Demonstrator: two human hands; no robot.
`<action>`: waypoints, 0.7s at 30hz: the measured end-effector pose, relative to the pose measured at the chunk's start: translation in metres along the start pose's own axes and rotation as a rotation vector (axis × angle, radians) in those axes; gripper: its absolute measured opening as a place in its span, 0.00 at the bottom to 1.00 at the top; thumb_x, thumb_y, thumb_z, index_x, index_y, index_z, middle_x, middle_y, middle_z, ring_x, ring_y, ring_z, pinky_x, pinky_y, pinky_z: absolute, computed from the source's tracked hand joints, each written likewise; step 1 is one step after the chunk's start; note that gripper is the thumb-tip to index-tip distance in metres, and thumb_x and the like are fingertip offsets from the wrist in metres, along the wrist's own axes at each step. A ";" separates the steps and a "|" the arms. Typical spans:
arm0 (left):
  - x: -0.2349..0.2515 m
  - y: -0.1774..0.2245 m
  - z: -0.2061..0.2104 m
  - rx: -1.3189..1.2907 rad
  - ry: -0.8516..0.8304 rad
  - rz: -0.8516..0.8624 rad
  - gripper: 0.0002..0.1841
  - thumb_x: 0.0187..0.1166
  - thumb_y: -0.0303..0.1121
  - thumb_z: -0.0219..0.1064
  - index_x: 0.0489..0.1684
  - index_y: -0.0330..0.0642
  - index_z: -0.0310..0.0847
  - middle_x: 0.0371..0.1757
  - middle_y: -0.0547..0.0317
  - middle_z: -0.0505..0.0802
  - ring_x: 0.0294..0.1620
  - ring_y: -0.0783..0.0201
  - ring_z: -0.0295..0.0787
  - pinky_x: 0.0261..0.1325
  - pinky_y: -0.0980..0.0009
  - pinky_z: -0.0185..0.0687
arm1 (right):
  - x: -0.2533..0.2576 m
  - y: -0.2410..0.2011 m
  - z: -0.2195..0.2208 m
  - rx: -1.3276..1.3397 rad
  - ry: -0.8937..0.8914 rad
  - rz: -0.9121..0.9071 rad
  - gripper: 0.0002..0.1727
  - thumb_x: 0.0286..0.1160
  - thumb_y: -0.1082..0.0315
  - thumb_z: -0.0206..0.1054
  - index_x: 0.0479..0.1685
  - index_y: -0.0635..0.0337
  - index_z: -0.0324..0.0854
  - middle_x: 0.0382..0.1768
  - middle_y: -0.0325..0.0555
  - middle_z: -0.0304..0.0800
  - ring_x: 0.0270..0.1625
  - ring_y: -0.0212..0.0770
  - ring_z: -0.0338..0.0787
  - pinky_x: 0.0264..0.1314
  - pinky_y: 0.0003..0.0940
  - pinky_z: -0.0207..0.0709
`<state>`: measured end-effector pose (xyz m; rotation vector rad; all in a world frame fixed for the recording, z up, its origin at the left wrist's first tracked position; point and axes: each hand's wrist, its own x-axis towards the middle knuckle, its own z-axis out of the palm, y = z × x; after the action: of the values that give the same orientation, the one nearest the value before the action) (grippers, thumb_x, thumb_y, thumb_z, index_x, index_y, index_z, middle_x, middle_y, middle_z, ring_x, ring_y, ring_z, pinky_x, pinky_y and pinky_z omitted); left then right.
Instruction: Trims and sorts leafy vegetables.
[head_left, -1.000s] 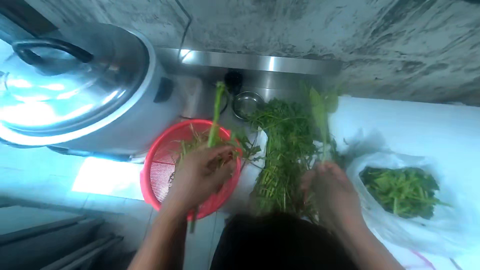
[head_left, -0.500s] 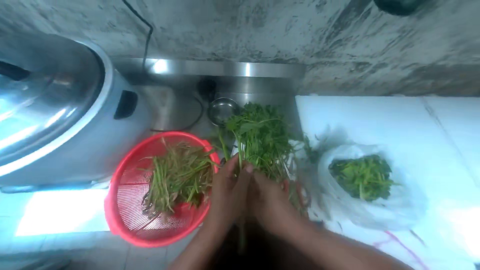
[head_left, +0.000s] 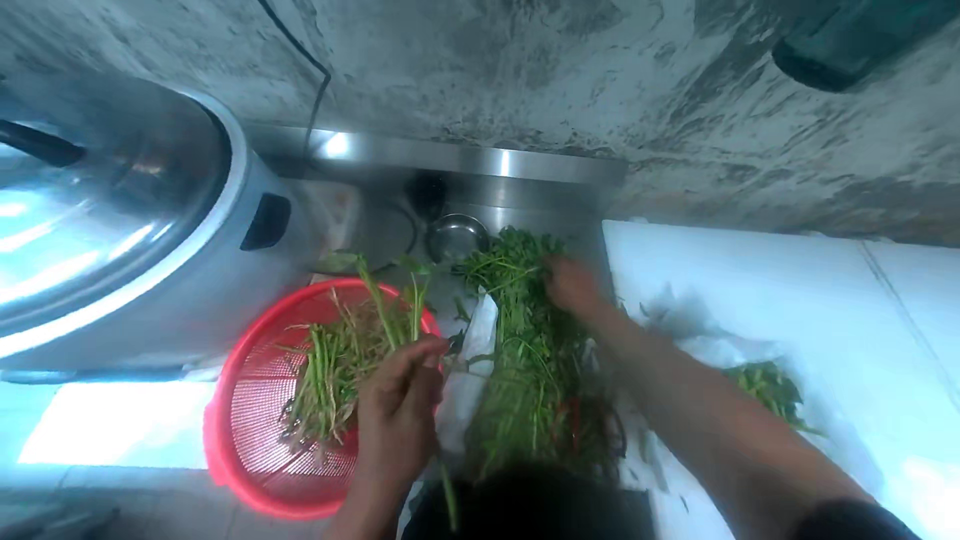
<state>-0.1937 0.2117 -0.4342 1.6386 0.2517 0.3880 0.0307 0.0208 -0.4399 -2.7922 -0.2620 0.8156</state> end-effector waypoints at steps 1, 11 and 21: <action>-0.003 -0.001 0.000 -0.018 0.019 -0.020 0.13 0.85 0.28 0.56 0.52 0.42 0.90 0.36 0.58 0.92 0.23 0.68 0.83 0.25 0.74 0.82 | 0.001 -0.003 0.000 -0.041 -0.027 -0.003 0.23 0.88 0.68 0.57 0.79 0.64 0.74 0.76 0.68 0.76 0.78 0.68 0.75 0.79 0.65 0.67; -0.011 -0.008 0.011 -0.055 0.044 -0.125 0.13 0.84 0.27 0.59 0.53 0.39 0.91 0.31 0.56 0.92 0.25 0.65 0.85 0.29 0.73 0.84 | -0.034 0.038 0.006 0.608 0.220 -0.092 0.14 0.86 0.61 0.64 0.62 0.55 0.85 0.46 0.50 0.91 0.40 0.46 0.90 0.43 0.51 0.86; -0.002 -0.004 0.047 -0.220 -0.206 -0.312 0.16 0.90 0.37 0.57 0.48 0.40 0.92 0.36 0.52 0.94 0.36 0.61 0.92 0.43 0.62 0.91 | -0.159 -0.019 0.056 0.781 -0.028 -0.434 0.24 0.85 0.63 0.62 0.78 0.56 0.73 0.47 0.40 0.92 0.45 0.33 0.91 0.51 0.35 0.88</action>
<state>-0.1762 0.1683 -0.4414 1.3830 0.2927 0.0080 -0.1342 0.0115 -0.4000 -1.9042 -0.4238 0.6571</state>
